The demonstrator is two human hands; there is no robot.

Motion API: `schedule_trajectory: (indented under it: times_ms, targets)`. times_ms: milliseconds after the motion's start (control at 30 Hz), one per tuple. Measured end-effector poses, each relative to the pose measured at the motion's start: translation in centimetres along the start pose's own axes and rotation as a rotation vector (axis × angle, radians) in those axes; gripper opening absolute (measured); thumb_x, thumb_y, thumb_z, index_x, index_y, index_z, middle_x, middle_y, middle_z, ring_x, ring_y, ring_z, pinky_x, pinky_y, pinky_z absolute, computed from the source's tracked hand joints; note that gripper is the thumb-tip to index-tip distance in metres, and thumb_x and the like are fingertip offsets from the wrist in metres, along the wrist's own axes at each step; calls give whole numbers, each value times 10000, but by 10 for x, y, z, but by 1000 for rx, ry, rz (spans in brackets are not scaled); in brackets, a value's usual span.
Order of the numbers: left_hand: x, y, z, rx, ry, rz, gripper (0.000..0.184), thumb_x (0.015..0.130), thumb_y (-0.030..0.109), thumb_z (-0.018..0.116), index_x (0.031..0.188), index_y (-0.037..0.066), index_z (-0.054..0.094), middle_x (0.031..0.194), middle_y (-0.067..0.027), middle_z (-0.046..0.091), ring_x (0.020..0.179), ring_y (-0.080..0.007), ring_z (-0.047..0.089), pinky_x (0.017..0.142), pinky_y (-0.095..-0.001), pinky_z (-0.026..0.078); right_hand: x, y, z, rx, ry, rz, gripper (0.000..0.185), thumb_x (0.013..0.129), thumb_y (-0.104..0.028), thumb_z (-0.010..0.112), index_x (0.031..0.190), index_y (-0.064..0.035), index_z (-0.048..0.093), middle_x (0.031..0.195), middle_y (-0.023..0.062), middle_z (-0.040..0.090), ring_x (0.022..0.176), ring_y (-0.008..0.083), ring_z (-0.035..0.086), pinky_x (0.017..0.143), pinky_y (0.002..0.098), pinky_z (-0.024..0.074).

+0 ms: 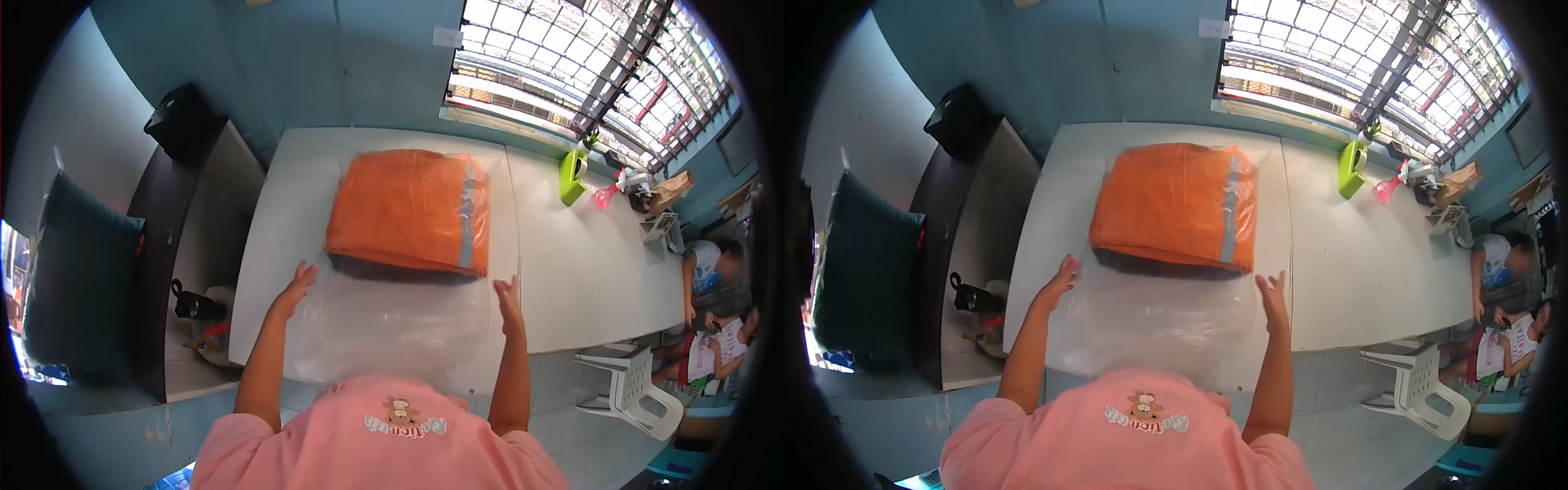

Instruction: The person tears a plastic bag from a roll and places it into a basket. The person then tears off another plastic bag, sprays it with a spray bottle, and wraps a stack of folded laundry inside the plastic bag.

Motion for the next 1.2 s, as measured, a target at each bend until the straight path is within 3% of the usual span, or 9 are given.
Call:
schedule_trajectory:
  times_ms: [200,333,633,700,767,900,967,1000,1200]
  targets:
    - [34,47,34,142,-223,-107,974,543,665,589,1285,112,284,1321,-126,264,1209,-294,246,947,-455,231,22,-4,45,-69,-267,37,772,715,-485,550,1298,-116,206,1142,57,435,941,184,423,686,392,421]
    - [98,-25,48,-114,-272,-120,942,553,630,619,1247,59,336,1271,-202,310,1135,-333,314,894,-459,273,47,34,46,-28,-252,160,517,725,-563,511,822,-61,585,584,-11,515,388,59,333,316,218,235]
    - [-1,-62,60,-173,-279,-230,563,679,525,577,1056,108,562,1177,-238,403,1080,-323,354,861,-463,290,-17,67,19,41,-530,327,338,803,-463,462,760,-130,491,495,-65,342,383,66,308,343,222,224]
    - [-17,-98,71,-293,-251,-360,513,691,480,587,1078,146,549,1175,-177,426,1038,-295,393,827,-441,323,-49,83,20,75,-519,234,317,815,-416,466,837,-106,525,604,6,464,497,115,454,424,235,359]
    - [-14,-111,80,-365,-225,-408,492,697,457,592,1089,165,543,1175,-147,438,1017,-280,413,810,-429,339,-93,71,28,-103,-472,73,397,891,-262,344,1182,0,404,1192,139,410,1129,208,330,954,283,234]
    - [13,-89,75,-356,-114,222,532,700,431,595,1120,116,508,1135,-80,488,969,-233,453,772,-402,367,-62,83,49,182,-372,138,387,866,-199,402,1194,7,386,1189,161,429,1141,237,352,943,306,276]
    - [28,-47,61,-325,-85,8,495,705,420,594,1086,110,532,1031,-81,534,862,-215,475,706,-353,379,-2,79,65,407,-559,-305,455,839,-235,458,1205,-3,321,1233,84,359,1161,180,292,996,292,159]
    - [41,-36,60,-381,-58,-2,419,708,394,606,1011,107,563,939,-59,530,806,-179,451,663,-333,362,12,68,64,236,-342,-115,363,840,-395,429,1030,-90,474,890,-11,497,750,78,465,601,233,378]
    - [55,-29,50,-301,-60,194,401,692,425,607,844,54,602,800,-72,537,698,-182,450,599,-323,369,30,33,41,8,-309,-224,330,793,-471,478,715,-151,460,550,-62,354,439,60,332,384,201,266]
Point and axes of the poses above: each hand's wrist, its own x-axis towards the middle knuckle, its own z-axis out of the palm, y = z × x, the point moved 1 cm from there along x, towards the middle knuckle
